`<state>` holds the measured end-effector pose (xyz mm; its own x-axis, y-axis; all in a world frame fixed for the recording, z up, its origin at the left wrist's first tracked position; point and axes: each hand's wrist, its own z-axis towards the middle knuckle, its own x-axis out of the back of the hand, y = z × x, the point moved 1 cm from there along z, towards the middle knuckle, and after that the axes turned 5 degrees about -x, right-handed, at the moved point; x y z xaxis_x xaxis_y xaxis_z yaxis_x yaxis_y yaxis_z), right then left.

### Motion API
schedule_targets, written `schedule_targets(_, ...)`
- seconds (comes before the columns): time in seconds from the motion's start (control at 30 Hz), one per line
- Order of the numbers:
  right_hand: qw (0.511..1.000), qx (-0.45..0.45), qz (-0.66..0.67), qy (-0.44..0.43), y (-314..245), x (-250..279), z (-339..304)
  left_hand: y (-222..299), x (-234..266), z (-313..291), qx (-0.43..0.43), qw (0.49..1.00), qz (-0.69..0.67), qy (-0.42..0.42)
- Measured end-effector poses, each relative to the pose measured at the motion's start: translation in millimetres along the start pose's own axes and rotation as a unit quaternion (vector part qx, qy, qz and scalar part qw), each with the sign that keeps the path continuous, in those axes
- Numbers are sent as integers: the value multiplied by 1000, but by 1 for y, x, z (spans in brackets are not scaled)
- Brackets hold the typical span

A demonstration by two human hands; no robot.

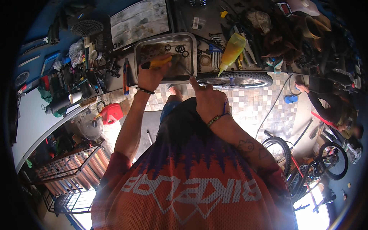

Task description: The person scrubs small bicycle parts in a metal tray using a brush and liquid. They repeatedly dip the brush into the tray and scrub the parts, occasionally picking up and inspecting them before placing them back.

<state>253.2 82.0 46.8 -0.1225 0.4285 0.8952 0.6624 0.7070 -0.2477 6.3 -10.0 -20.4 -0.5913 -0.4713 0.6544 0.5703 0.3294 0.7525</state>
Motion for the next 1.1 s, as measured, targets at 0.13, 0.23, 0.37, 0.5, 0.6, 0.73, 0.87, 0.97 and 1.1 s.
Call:
schedule_targets(0.13, 1000, -12, 3, 12, -4, -8, -1, -12, 13, 10, 11, 999, 25, -23)
schedule_targets(0.23, 1000, -13, -16, -21, -5, -3, 1, 2, 11, 15, 4, 999, -6, -52)
schedule_targets(0.37, 1000, 5, 4, -23, -4, -8, 2, -24, 9, 14, -2, 996, 73, -44)
schedule_targets(0.5, 1000, -21, 14, 4, -6, -9, 0, 2, 0, 17, 20, 996, -17, -81)
schedule_targets(0.6, 1000, -12, 27, 0, -2, -14, 1, -5, 19, 24, 29, 996, 10, -87)
schedule_targets(0.73, 1000, -7, 1, -21, -5, -6, 2, 21, 0, 18, -38, 992, -57, -104)
schedule_targets(0.87, 1000, -4, 7, -25, -6, -1, 2, -9, 21, 25, 57, 992, -58, -101)
schedule_targets(0.97, 1000, 2, 3, -14, -6, -7, 3, 18, 4, 21, -34, 989, -80, -117)
schedule_targets(1.1, 999, -16, 23, -24, -6, -4, 2, -1, 17, 28, 37, 994, -62, -84)
